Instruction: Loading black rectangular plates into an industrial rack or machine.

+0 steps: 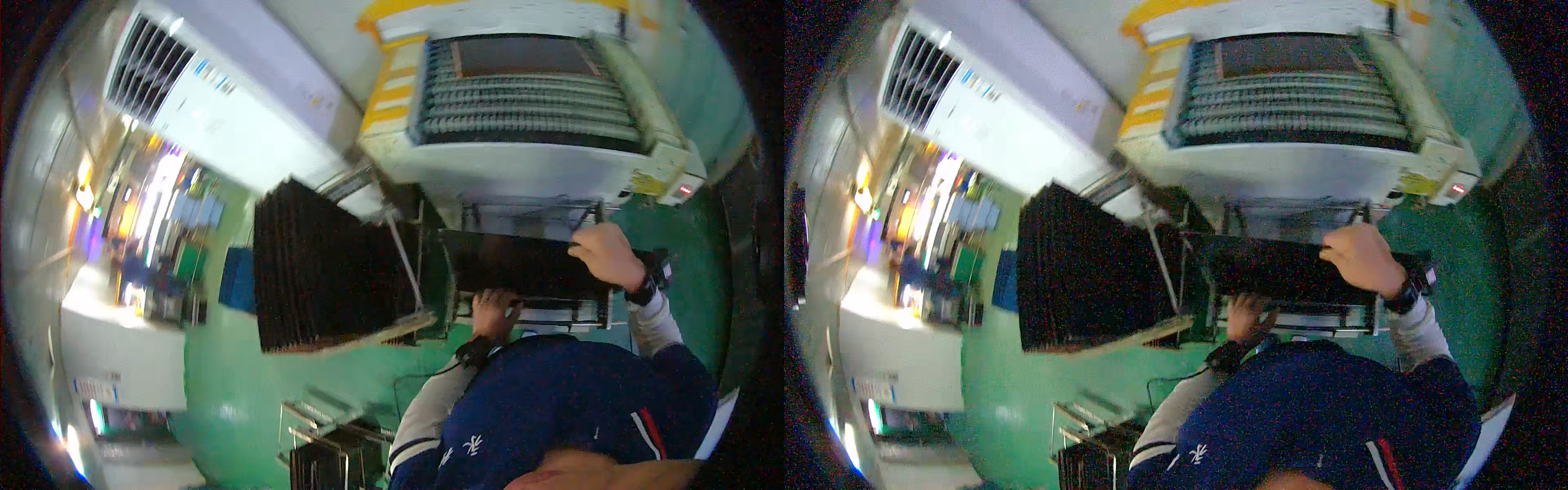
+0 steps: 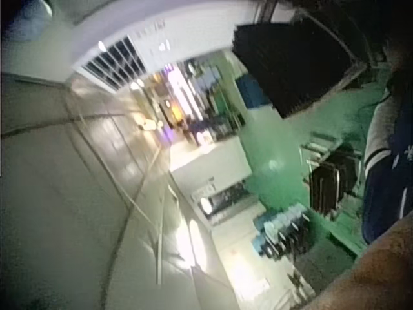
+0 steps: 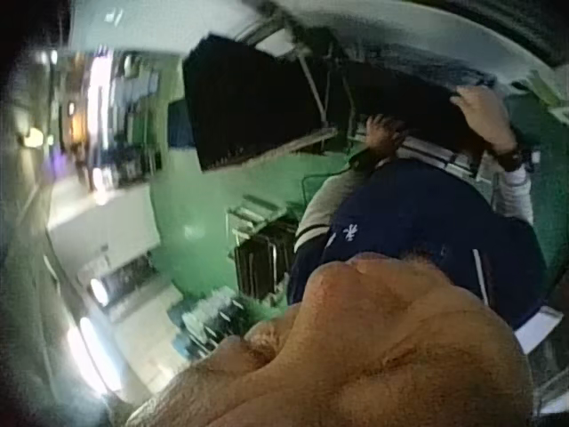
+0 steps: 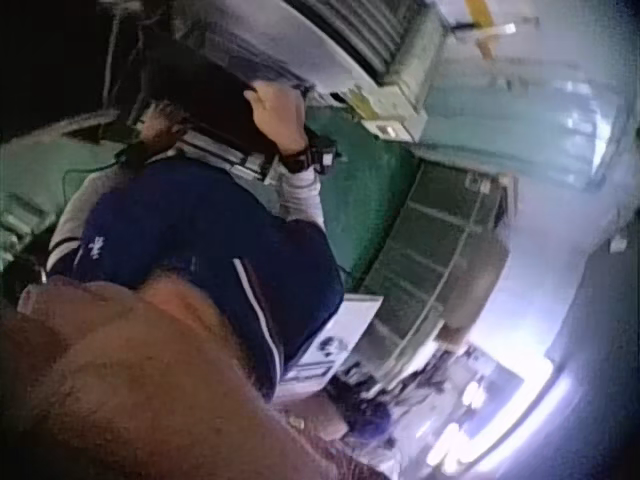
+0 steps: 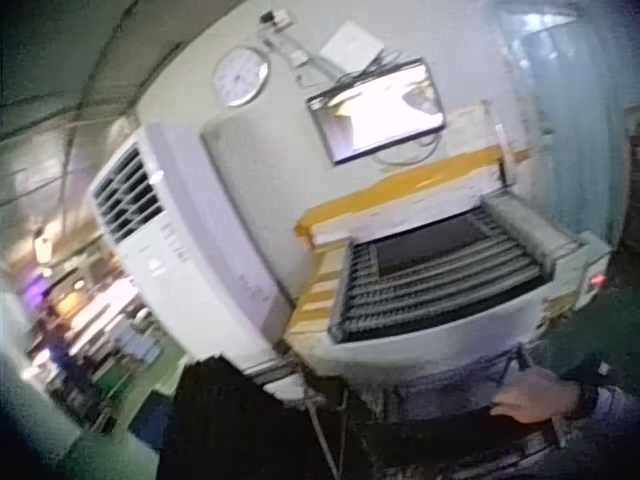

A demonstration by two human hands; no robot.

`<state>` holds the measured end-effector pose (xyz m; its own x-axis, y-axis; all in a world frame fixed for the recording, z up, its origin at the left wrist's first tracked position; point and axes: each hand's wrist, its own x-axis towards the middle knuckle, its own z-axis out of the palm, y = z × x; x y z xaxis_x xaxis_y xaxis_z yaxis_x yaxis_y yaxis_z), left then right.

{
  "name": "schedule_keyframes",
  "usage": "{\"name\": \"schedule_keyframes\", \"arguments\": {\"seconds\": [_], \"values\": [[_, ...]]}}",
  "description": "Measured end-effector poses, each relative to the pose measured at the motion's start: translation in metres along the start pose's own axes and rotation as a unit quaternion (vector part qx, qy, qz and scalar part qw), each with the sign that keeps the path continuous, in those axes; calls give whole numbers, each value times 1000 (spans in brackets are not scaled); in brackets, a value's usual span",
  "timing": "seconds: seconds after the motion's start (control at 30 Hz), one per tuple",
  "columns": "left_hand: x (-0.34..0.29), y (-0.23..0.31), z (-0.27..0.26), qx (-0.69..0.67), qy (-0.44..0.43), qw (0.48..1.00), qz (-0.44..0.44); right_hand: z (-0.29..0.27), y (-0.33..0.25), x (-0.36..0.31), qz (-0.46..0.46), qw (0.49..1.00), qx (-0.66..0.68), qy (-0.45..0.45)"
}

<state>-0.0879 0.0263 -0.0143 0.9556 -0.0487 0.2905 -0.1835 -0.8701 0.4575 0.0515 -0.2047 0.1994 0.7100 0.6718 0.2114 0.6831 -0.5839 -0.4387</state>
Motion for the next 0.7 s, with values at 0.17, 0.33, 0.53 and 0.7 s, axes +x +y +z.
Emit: {"name": "schedule_keyframes", "arguments": {"seconds": [0.17,0.33,0.53,0.7], "values": [[5,8,-11,-14,-45,999,-13,-31,59,-6,66,986,48,144],[12,10,-13,-5,-23,1000,18,-30,95,-3,174,786,475,355],[15,15,-18,-17,-37,999,8,8,152,-1,226,740,579,257],[7,11,-12,6,-35,999,-8,29,144,26,259,529,774,231]]}}
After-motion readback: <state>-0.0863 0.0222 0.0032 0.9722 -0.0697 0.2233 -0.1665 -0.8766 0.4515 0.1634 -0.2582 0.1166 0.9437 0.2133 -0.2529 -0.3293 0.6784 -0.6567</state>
